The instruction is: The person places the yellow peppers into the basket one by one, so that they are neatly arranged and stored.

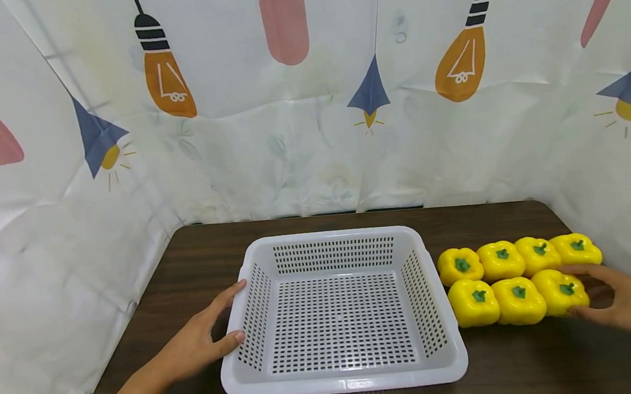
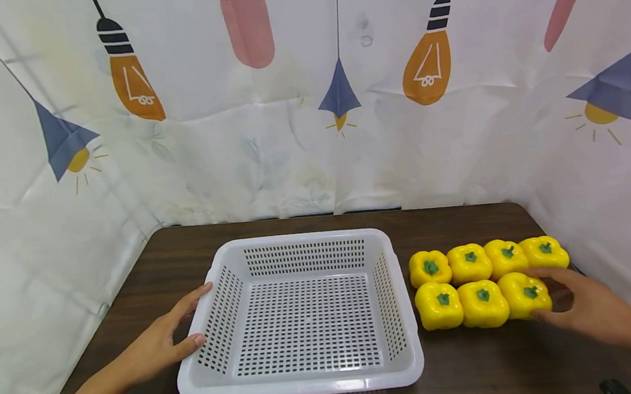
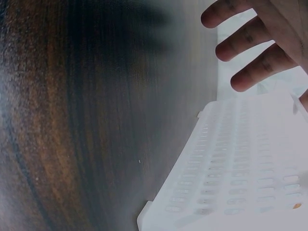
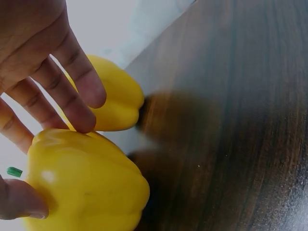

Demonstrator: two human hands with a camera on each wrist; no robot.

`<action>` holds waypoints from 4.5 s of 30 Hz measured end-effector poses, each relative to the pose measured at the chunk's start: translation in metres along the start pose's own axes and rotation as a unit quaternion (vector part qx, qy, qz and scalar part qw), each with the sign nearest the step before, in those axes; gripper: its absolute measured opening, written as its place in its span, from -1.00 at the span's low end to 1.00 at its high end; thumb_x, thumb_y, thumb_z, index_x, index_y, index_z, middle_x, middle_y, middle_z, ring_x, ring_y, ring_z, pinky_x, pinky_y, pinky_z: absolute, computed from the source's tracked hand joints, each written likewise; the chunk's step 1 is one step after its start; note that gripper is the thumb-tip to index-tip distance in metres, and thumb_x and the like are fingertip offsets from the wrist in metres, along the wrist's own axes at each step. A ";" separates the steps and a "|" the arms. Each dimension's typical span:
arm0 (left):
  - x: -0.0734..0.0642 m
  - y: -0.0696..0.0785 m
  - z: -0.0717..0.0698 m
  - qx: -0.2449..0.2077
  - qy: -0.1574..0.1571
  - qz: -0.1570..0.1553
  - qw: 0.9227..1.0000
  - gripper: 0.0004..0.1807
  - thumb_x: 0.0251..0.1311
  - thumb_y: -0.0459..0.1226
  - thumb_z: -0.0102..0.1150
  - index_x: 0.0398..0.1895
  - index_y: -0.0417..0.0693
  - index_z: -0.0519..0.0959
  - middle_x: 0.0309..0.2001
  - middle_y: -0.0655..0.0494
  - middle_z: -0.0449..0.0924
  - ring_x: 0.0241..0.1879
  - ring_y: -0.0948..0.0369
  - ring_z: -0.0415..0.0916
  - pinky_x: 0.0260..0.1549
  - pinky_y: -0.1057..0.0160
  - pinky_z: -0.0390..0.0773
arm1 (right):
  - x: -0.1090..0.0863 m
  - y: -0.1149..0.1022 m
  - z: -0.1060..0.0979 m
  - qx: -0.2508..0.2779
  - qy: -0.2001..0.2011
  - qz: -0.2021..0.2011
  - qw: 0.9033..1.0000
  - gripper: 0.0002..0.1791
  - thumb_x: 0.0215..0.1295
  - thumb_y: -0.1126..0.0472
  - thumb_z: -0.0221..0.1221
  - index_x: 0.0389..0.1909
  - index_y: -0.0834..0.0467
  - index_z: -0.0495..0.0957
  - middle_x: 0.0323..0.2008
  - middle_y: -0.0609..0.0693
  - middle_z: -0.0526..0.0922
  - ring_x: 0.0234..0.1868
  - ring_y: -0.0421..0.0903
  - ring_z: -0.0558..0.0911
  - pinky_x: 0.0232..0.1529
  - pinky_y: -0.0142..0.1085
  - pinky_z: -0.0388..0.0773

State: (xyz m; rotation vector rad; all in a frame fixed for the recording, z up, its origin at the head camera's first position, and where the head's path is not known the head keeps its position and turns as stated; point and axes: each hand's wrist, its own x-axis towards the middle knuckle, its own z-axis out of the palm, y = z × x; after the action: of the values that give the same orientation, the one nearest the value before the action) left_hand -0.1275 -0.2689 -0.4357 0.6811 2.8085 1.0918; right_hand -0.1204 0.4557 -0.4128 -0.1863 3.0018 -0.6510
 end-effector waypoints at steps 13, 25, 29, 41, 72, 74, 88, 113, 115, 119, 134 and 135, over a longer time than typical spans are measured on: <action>0.000 0.000 0.000 -0.005 -0.002 -0.004 1.000 -0.07 0.30 -0.07 0.29 0.64 0.39 0.00 0.37 -0.10 0.42 0.27 -0.10 0.44 -0.03 -0.02 0.60 | 0.001 0.001 -0.017 -0.009 0.039 0.007 0.999 -0.10 0.13 0.05 0.53 0.31 0.45 0.32 -0.02 0.37 0.53 -0.27 -0.02 0.60 -0.42 -0.34 0.59; 0.000 0.000 0.001 -0.019 -0.004 -0.002 1.000 -0.07 0.30 -0.09 0.29 0.64 0.38 -0.01 0.35 -0.09 0.43 0.27 -0.13 0.44 -0.05 0.02 0.62 | 0.005 -0.019 -0.034 -0.025 0.099 -0.054 0.993 -0.18 0.04 0.20 0.57 0.25 0.41 0.39 0.02 0.41 0.48 -0.30 -0.15 0.56 -0.45 -0.42 0.54; 0.000 -0.001 0.001 -0.029 -0.006 0.001 1.000 -0.06 0.30 -0.11 0.29 0.64 0.37 -0.01 0.34 -0.11 0.44 0.23 -0.09 0.46 -0.08 0.09 0.63 | 0.010 -0.026 -0.038 -0.022 0.102 -0.070 0.992 -0.20 0.05 0.18 0.57 0.25 0.39 0.40 0.04 0.35 0.50 -0.29 -0.50 0.41 -0.42 -0.42 0.55; -0.001 0.000 0.001 -0.026 -0.004 -0.004 1.000 -0.07 0.31 -0.09 0.28 0.64 0.38 -0.01 0.34 -0.11 0.45 0.27 -0.14 0.43 -0.08 0.04 0.63 | 0.023 -0.050 -0.048 -0.027 0.077 -0.076 0.994 -0.21 0.12 0.05 0.53 0.31 0.27 0.44 0.13 0.33 0.52 -0.21 -0.27 0.54 -0.32 -0.39 0.56; -0.001 0.002 0.001 -0.046 -0.014 -0.018 0.999 -0.06 0.30 -0.10 0.27 0.64 0.43 -0.04 0.32 -0.12 0.45 0.25 -0.13 0.44 -0.12 0.11 0.63 | 0.053 -0.110 -0.055 0.008 0.061 -0.153 0.986 -0.30 0.15 0.03 0.52 0.30 0.05 0.50 0.01 -0.02 0.66 -0.18 -0.35 0.59 -0.20 -0.45 0.57; -0.001 0.003 0.001 -0.043 -0.013 -0.017 0.999 -0.06 0.31 -0.10 0.27 0.64 0.43 -0.04 0.32 -0.11 0.45 0.27 -0.14 0.43 -0.11 0.11 0.62 | 0.054 -0.114 -0.055 0.016 0.061 -0.163 0.985 -0.31 0.15 0.04 0.52 0.29 0.06 0.51 0.00 -0.04 0.65 -0.19 -0.32 0.61 -0.18 -0.50 0.55; 0.000 0.004 0.002 -0.049 -0.019 -0.012 0.999 -0.07 0.32 -0.12 0.25 0.65 0.37 -0.03 0.34 -0.16 0.43 0.26 -0.12 0.44 -0.10 0.11 0.62 | 0.065 -0.139 -0.046 0.043 0.047 -0.201 0.978 -0.34 0.14 0.09 0.53 0.26 0.08 0.53 -0.03 -0.12 0.66 -0.18 -0.24 0.63 -0.15 -0.39 0.61; -0.001 0.007 0.001 -0.038 -0.012 -0.021 0.999 -0.08 0.31 -0.08 0.26 0.63 0.40 -0.02 0.34 -0.23 0.40 0.30 -0.26 0.38 -0.09 -0.20 0.58 | 0.092 -0.193 -0.027 0.067 -0.017 -0.193 0.979 -0.21 0.15 -0.15 0.47 0.32 0.12 0.45 0.08 -0.06 0.61 -0.09 -0.13 0.65 -0.06 -0.22 0.64; -0.001 0.007 0.001 -0.042 -0.013 -0.025 0.999 -0.09 0.30 -0.07 0.26 0.63 0.41 -0.01 0.34 -0.23 0.39 0.30 -0.28 0.37 -0.09 -0.22 0.58 | 0.095 -0.196 -0.025 0.076 -0.021 -0.196 0.977 -0.22 0.15 -0.14 0.48 0.31 0.10 0.46 0.07 -0.08 0.61 -0.09 -0.14 0.65 -0.06 -0.21 0.65; 0.000 0.006 0.001 -0.044 -0.013 -0.030 0.999 -0.09 0.30 -0.06 0.25 0.63 0.43 -0.01 0.35 -0.24 0.38 0.30 -0.29 0.36 -0.08 -0.23 0.57 | 0.098 -0.201 -0.023 0.086 -0.025 -0.200 0.976 -0.23 0.15 -0.14 0.48 0.31 0.09 0.46 0.05 -0.10 0.61 -0.12 -0.14 0.64 -0.07 -0.20 0.65; -0.001 0.009 -0.001 -0.040 -0.011 -0.020 0.999 -0.07 0.29 -0.08 0.28 0.63 0.38 -0.01 0.35 -0.25 0.38 0.32 -0.30 0.34 -0.08 -0.19 0.58 | 0.112 -0.221 -0.005 0.113 -0.051 -0.193 0.973 -0.21 0.13 -0.16 0.48 0.31 0.09 0.45 0.06 -0.08 0.61 -0.08 -0.13 0.66 -0.05 -0.19 0.66; -0.001 0.009 -0.001 -0.042 -0.010 -0.020 0.999 -0.07 0.29 -0.08 0.28 0.63 0.37 0.00 0.35 -0.25 0.38 0.32 -0.31 0.34 -0.08 -0.20 0.58 | 0.113 -0.222 -0.005 0.115 -0.052 -0.194 0.973 -0.21 0.14 -0.15 0.48 0.32 0.09 0.45 0.07 -0.07 0.61 -0.07 -0.13 0.66 -0.04 -0.18 0.66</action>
State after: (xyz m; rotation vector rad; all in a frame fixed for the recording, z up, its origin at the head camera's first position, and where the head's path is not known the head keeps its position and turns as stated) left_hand -0.1234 -0.2637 -0.4295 0.6233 2.7294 1.1803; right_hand -0.2099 0.2422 -0.3204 -0.7789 2.7768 -0.9776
